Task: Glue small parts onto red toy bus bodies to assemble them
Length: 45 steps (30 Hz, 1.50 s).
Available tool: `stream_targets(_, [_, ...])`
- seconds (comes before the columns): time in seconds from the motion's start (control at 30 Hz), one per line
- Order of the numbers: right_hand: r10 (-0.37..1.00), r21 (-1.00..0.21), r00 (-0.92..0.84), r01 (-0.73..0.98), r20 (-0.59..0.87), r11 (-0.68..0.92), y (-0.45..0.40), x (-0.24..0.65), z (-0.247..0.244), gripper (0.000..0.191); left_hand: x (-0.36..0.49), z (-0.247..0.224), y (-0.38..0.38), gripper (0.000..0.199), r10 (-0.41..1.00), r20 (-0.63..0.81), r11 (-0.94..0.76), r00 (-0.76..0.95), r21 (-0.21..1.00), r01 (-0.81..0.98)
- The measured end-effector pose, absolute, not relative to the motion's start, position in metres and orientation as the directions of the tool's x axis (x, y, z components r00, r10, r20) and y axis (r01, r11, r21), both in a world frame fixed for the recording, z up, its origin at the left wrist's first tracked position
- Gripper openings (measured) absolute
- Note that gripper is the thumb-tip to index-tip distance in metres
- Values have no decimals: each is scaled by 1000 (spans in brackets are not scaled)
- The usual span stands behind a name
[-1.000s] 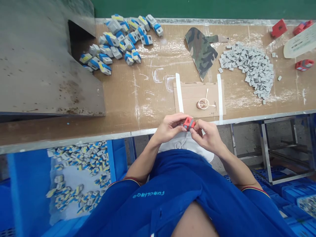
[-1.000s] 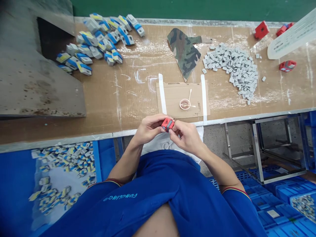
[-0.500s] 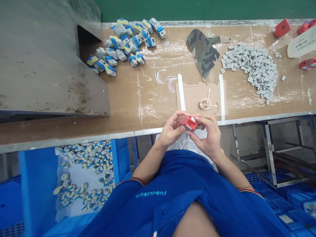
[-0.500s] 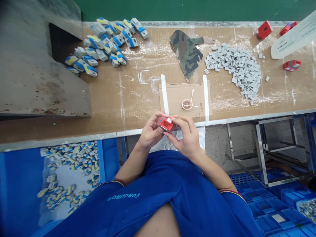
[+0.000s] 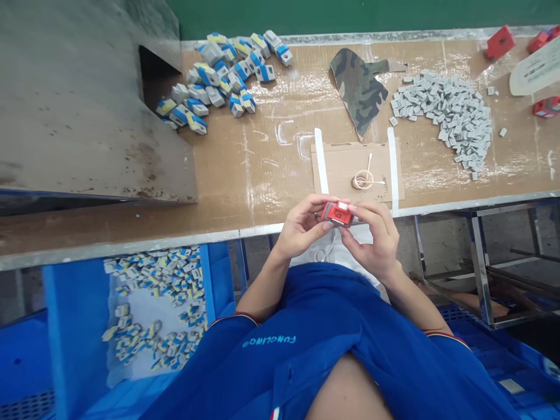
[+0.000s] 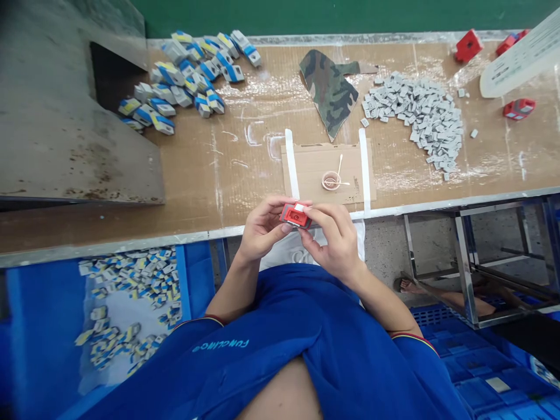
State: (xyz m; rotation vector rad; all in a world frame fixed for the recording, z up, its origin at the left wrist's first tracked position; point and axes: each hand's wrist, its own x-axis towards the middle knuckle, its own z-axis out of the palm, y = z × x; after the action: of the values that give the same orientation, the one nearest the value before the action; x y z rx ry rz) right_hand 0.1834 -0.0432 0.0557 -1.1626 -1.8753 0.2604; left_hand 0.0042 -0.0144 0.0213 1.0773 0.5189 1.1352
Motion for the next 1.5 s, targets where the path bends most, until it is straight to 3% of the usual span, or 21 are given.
stream_targets(0.17, [826,-591,-160,627,541,508,-44,184,61,42,5,23,-16,41,933,160,-12,321,909,-416])
stream_targets(0.3, [902,-729,-163,540,399,420,-44,185,67,41,4,18,-15,44,955,148,-44,258,929,-368])
stream_targets(0.47, [946,-847,-199,424,257,320,-40,187,72,12,-1,17,-13,43,959,160,-77,234,942,-326])
stream_targets(0.6, [959,-822,-201,499,199,275,-35,190,74,4,-4,18,-12,37,951,178,-113,251,960,-255])
stream_targets(0.9, [944,-733,-298,609,143,304,-23,191,54,11,-6,3,-8,39,939,-6,82,344,975,-206])
stream_targets(1.27, [943,-718,-304,627,134,304,-23,189,44,12,-8,-2,-5,39,934,-3,65,356,985,-161])
stream_targets(1.5, [956,-740,-270,619,114,263,-25,185,51,12,-11,-2,-6,42,938,-19,106,347,966,-235])
